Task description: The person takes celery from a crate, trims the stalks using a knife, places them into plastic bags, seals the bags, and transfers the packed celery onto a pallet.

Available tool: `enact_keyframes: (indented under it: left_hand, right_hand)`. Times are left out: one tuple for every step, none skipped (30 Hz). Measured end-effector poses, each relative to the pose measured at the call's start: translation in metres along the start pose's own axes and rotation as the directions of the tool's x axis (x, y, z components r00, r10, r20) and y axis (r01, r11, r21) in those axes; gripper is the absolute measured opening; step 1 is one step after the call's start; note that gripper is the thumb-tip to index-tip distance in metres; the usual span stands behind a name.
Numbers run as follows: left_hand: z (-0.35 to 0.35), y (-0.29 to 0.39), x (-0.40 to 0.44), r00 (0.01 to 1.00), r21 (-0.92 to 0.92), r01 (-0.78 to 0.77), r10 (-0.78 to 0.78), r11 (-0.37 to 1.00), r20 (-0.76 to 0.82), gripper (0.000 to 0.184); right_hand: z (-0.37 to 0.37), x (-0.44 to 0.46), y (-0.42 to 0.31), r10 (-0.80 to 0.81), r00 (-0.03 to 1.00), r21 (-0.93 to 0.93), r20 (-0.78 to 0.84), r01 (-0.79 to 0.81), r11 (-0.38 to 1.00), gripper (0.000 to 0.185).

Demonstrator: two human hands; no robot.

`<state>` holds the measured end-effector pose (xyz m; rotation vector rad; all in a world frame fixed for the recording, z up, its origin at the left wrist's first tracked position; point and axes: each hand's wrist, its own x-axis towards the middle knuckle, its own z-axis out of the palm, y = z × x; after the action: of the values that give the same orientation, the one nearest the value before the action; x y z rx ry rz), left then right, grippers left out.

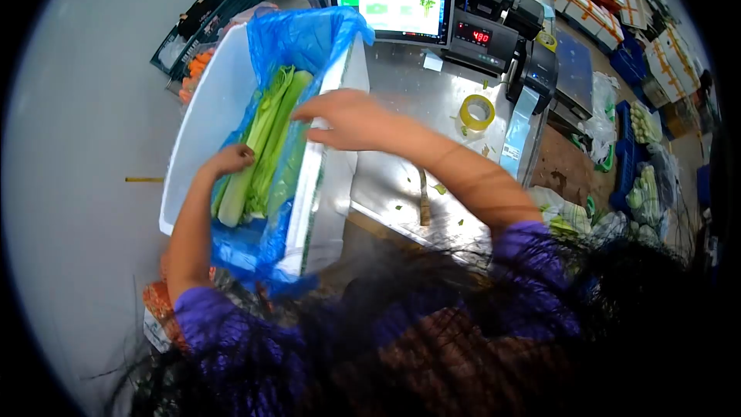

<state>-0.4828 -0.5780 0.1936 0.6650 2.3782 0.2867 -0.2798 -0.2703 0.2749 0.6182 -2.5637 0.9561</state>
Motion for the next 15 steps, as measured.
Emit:
enact_keyframes:
  left_hand:
    - [-0.002, 0.010, 0.004, 0.979, 0.051, 0.177, -0.181, 0.983, 0.098, 0.042]
    - [-0.002, 0.006, 0.012, 0.994, 0.146, 0.109, -0.105, 0.983, -0.037, 0.045]
    - [0.003, -0.002, 0.022, 0.986, 0.247, 0.053, -0.012, 0.968, -0.167, 0.049]
    - [0.010, -0.011, 0.033, 0.955, 0.348, 0.014, 0.091, 0.937, -0.282, 0.052]
    - [0.012, -0.021, 0.045, 0.974, 0.322, 0.011, 0.062, 0.947, -0.216, 0.086]
    - [0.016, -0.021, 0.042, 0.983, 0.324, 0.066, -0.006, 0.944, -0.183, 0.096]
    - [0.027, -0.015, 0.030, 0.985, 0.322, 0.127, -0.082, 0.938, -0.149, 0.106]
    - [0.035, -0.009, 0.018, 0.981, 0.323, 0.186, -0.157, 0.928, -0.117, 0.117]
    - [0.036, -0.003, 0.011, 0.974, 0.356, 0.227, -0.207, 0.907, -0.095, 0.124]
    - [0.037, 0.003, 0.005, 0.965, 0.393, 0.262, -0.252, 0.882, -0.078, 0.131]
    - [0.040, 0.008, 0.003, 0.953, 0.428, 0.292, -0.296, 0.855, -0.059, 0.138]
    - [0.043, 0.007, 0.004, 0.955, 0.407, 0.290, -0.289, 0.866, -0.064, 0.138]
    - [0.043, 0.001, 0.004, 0.957, 0.388, 0.287, -0.282, 0.876, -0.070, 0.138]
    - [0.039, -0.003, 0.007, 0.959, 0.377, 0.283, -0.274, 0.882, -0.078, 0.138]
    - [0.033, -0.004, 0.010, 0.965, 0.296, 0.263, -0.246, 0.918, -0.093, 0.131]
  right_hand:
    - [0.026, 0.031, -0.005, 0.017, 0.999, -0.018, 0.034, -0.017, 1.000, 0.032]
    - [0.050, 0.053, -0.004, 0.037, 0.997, -0.033, 0.069, -0.034, 0.999, 0.033]
    - [0.071, 0.064, -0.003, 0.117, 0.981, 0.003, 0.152, -0.119, 0.993, 0.034]
    - [0.081, 0.070, -0.004, 0.192, 0.952, 0.036, 0.239, -0.206, 0.978, 0.036]
    - [0.085, 0.075, 0.000, 0.265, 0.881, -0.091, 0.393, -0.249, 0.964, 0.037]
    - [0.084, 0.080, 0.001, 0.342, 0.777, -0.223, 0.528, -0.262, 0.939, 0.038]
    - [0.085, 0.083, 0.002, 0.419, 0.644, -0.350, 0.640, -0.242, 0.905, 0.039]
    - [0.091, 0.084, 0.007, 0.404, 0.718, -0.304, 0.567, -0.273, 0.913, 0.039]
    - [0.099, 0.082, 0.018, 0.392, 0.783, -0.251, 0.482, -0.306, 0.918, 0.040]
    - [0.100, 0.080, 0.022, 0.386, 0.839, -0.197, 0.383, -0.334, 0.922, 0.041]
    - [0.101, 0.080, 0.024, 0.393, 0.825, -0.206, 0.406, -0.336, 0.919, 0.041]
    - [0.099, 0.081, 0.021, 0.398, 0.810, -0.217, 0.431, -0.335, 0.917, 0.041]
    - [0.098, 0.080, 0.019, 0.404, 0.794, -0.226, 0.455, -0.335, 0.915, 0.041]
    - [0.096, 0.079, 0.018, 0.402, 0.796, -0.214, 0.453, -0.340, 0.916, 0.041]
    - [0.094, 0.078, 0.018, 0.400, 0.800, -0.198, 0.447, -0.348, 0.916, 0.041]
